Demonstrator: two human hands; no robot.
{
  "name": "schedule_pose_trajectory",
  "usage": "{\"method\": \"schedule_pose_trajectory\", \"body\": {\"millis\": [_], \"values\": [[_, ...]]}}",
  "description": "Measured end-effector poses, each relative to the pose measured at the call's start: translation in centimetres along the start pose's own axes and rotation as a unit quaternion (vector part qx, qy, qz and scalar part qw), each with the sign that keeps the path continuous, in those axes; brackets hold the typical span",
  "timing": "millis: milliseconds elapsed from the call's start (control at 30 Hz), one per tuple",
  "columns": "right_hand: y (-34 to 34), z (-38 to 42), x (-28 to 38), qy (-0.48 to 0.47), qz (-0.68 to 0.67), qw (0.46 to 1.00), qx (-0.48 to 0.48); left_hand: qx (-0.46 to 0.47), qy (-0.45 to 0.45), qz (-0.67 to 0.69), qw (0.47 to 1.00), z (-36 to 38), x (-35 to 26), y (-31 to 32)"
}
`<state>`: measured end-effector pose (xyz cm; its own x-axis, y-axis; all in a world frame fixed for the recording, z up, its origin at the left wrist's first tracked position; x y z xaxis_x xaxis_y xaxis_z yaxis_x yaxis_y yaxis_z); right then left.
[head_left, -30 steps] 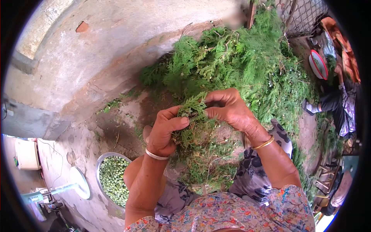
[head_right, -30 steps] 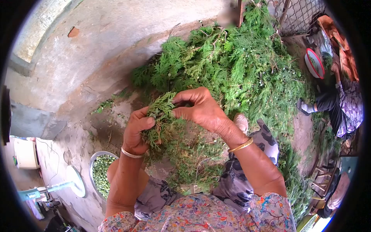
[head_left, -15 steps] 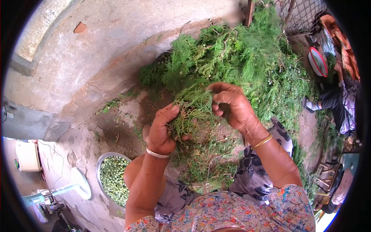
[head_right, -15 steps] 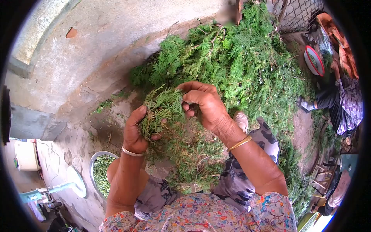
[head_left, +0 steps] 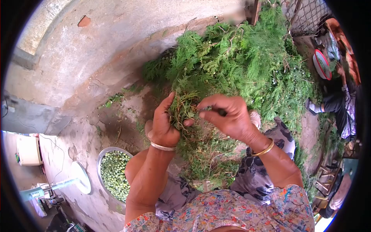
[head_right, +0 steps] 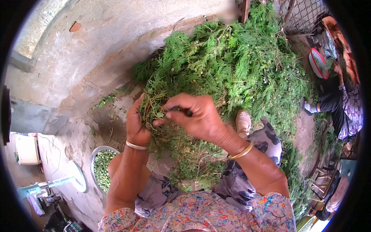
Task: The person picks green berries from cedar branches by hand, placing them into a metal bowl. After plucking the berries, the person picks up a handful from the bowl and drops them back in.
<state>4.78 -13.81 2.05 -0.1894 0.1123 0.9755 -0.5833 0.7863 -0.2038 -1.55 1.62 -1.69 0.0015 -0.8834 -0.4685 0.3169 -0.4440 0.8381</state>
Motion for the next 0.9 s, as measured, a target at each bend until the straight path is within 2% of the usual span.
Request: {"method": "schedule_pose_trajectory", "body": {"millis": [33, 67, 100, 167, 400, 467, 500, 533, 567, 600, 667, 700, 767, 833, 900], "values": [[0.6, 0.2, 0.1, -0.010, 0.059, 0.997, 0.048, -0.001, -0.001, 0.000, 1.000, 0.0, 0.1, 0.2], [1.0, 0.3, 0.2, -0.066, 0.083, 0.994, 0.041, -0.008, -0.008, 0.010, 1.000, 0.1, 0.3, 0.5], [1.1, 0.2, -0.4, -0.065, 0.083, 0.994, 0.040, -0.016, -0.015, 0.021, 1.000, 0.1, 0.5, 0.6], [1.3, 0.1, -0.5, -0.212, 0.161, 0.964, 0.002, -0.015, -0.019, 0.013, 1.000, -0.1, 0.7, 0.3], [0.9, 0.5, -0.1, -0.199, 0.232, 0.950, 0.063, -0.023, -0.050, -0.021, 0.998, -0.2, 1.2, -0.6], [0.8, 0.5, -0.1, -0.037, 0.067, 0.994, 0.072, -0.028, -0.041, -0.006, 0.999, -0.3, 1.3, -0.4], [0.7, 0.5, 0.2, -0.036, 0.068, 0.995, 0.071, -0.034, -0.030, 0.010, 0.999, -0.3, 1.3, -0.3], [0.5, 0.5, 0.2, 0.000, 0.011, 0.998, 0.069, -0.033, -0.030, 0.010, 0.999, -0.4, 1.3, -0.6], [0.3, 0.4, 0.1, 0.036, -0.046, 0.996, 0.066, 0.000, -0.035, 0.038, 0.999, -0.6, 1.3, -1.0], [0.0, 0.3, 0.0, 0.036, -0.046, 0.996, 0.066, 0.034, -0.039, 0.066, 0.996, -0.6, 1.2, -0.9], [-0.7, -0.1, -0.9, 0.171, -0.245, 0.953, 0.056, 0.024, -0.037, 0.049, 0.998, -0.6, 1.2, -0.8], [-1.3, -0.3, -1.0, 0.171, -0.245, 0.953, 0.056, 0.015, -0.034, 0.031, 0.999, -0.6, 1.1, -0.6], [-1.9, -0.6, -1.1, 0.243, -0.409, 0.876, 0.081, 0.015, -0.029, 0.024, 0.999, -0.5, 0.9, -0.2], [-1.5, -0.5, -0.3, 0.250, -0.407, 0.876, 0.068, 0.014, -0.023, 0.016, 1.000, -0.5, 0.8, -0.1], [-1.2, -0.2, -0.8, 0.232, -0.237, 0.941, 0.062, -0.004, -0.002, 0.011, 1.000, -0.7, 0.7, -0.4]]}}
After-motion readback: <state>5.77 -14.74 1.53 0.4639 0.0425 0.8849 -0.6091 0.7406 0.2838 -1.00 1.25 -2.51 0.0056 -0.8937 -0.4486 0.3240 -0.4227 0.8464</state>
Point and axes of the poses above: each hand's wrist, its own z-axis away from the middle knuckle, its own y-axis out of the palm, x = y × z, the point moved 3 cm from there along -z, towards the middle knuckle, and after that the axes turned 8 degrees about y, right-handed, at the moved point
